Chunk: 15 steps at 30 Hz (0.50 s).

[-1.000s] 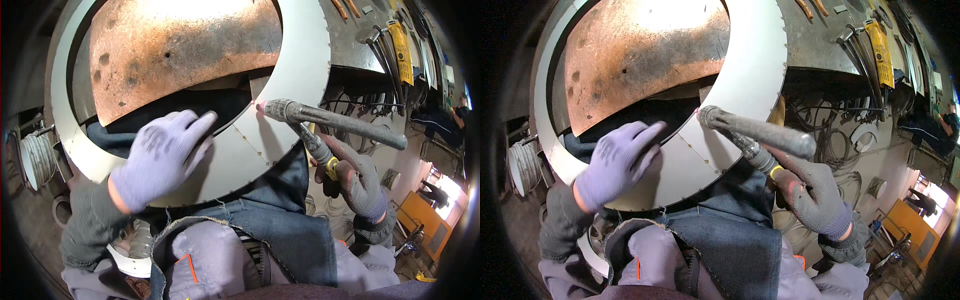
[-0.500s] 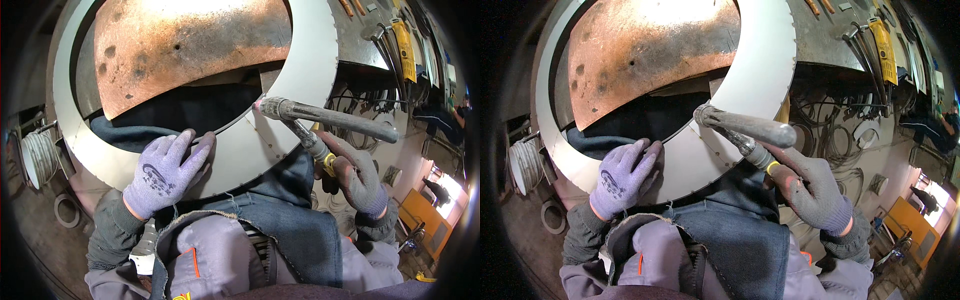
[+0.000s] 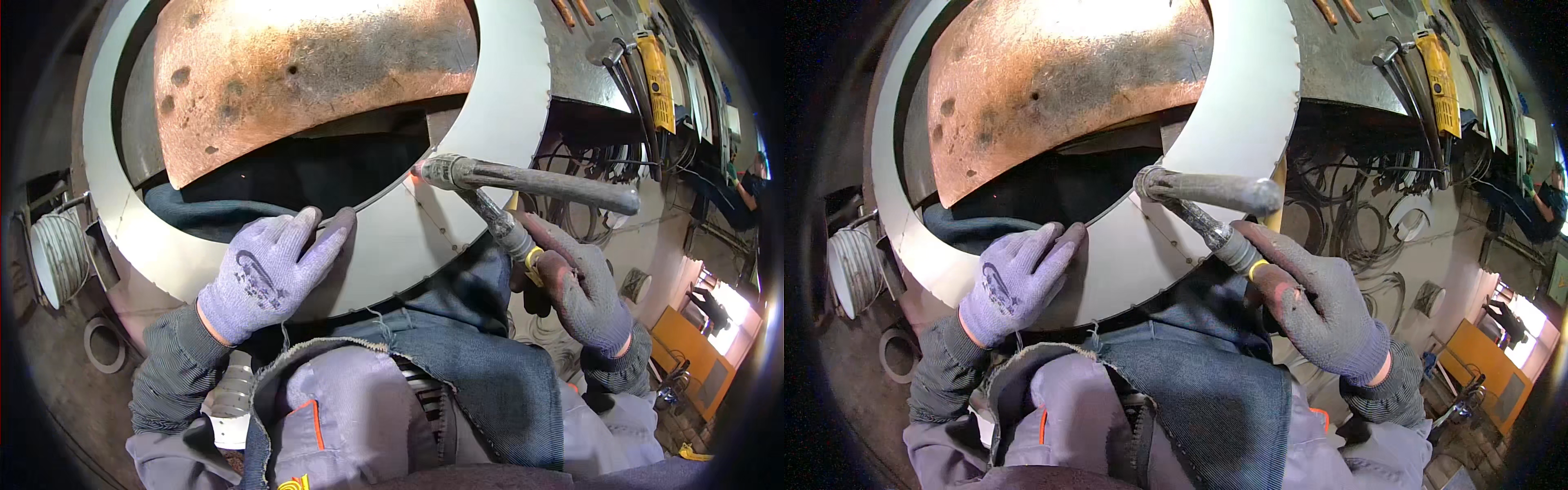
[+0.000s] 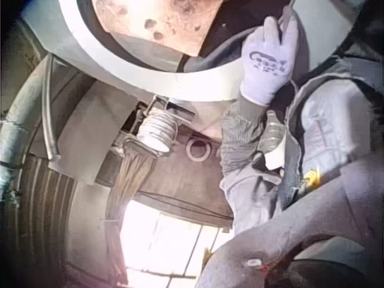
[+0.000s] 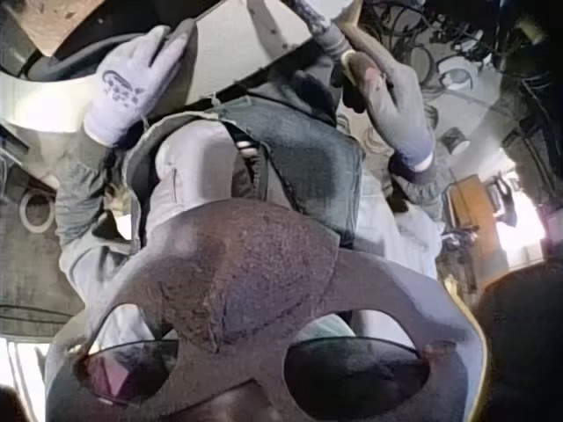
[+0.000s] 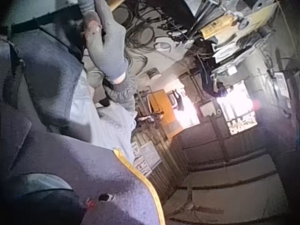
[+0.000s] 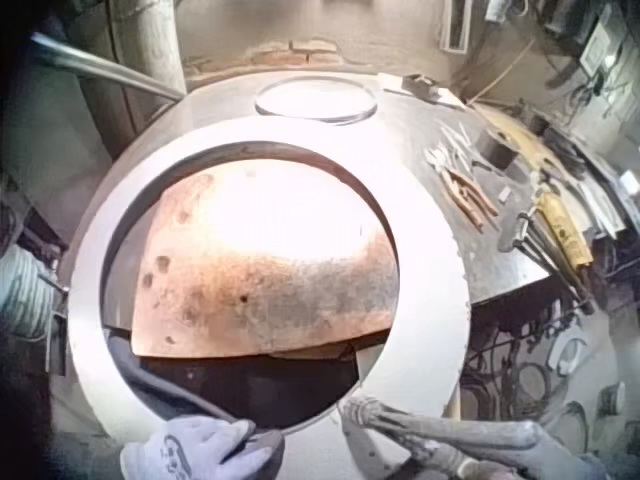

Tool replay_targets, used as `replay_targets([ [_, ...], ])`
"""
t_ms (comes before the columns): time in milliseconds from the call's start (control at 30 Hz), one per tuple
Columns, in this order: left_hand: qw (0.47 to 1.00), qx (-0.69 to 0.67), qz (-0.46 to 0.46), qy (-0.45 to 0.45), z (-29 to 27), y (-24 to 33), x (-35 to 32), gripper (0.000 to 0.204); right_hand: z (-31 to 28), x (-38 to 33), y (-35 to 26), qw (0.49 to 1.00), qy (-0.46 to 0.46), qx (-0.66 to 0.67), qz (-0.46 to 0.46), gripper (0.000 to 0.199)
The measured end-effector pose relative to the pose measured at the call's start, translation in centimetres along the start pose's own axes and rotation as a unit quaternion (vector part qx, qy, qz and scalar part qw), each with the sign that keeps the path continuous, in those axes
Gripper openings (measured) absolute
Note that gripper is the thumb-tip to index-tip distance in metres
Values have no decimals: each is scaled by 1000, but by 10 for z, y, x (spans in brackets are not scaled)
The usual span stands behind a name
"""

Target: The person puts on protective glasses, positions metal pieces onto a round metal structure, and welds them along the seam using a TIG welding torch and an adjustable wrench.

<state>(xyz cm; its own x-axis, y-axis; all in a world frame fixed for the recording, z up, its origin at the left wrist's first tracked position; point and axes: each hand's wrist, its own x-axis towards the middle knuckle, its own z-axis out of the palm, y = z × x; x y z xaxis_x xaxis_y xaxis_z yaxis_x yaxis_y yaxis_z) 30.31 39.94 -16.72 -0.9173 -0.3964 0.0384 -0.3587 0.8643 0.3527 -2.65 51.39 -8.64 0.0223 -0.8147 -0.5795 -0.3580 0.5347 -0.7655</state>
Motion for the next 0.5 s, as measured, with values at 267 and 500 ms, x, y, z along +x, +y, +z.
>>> replay_targets([
  [267,1000,15,-2,-24,-6,0,2,59,0,-6,0,1000,6,23,-15,62],
  [500,996,-25,-71,-39,-9,12,7,66,-4,-22,5,997,17,65,34,68],
])
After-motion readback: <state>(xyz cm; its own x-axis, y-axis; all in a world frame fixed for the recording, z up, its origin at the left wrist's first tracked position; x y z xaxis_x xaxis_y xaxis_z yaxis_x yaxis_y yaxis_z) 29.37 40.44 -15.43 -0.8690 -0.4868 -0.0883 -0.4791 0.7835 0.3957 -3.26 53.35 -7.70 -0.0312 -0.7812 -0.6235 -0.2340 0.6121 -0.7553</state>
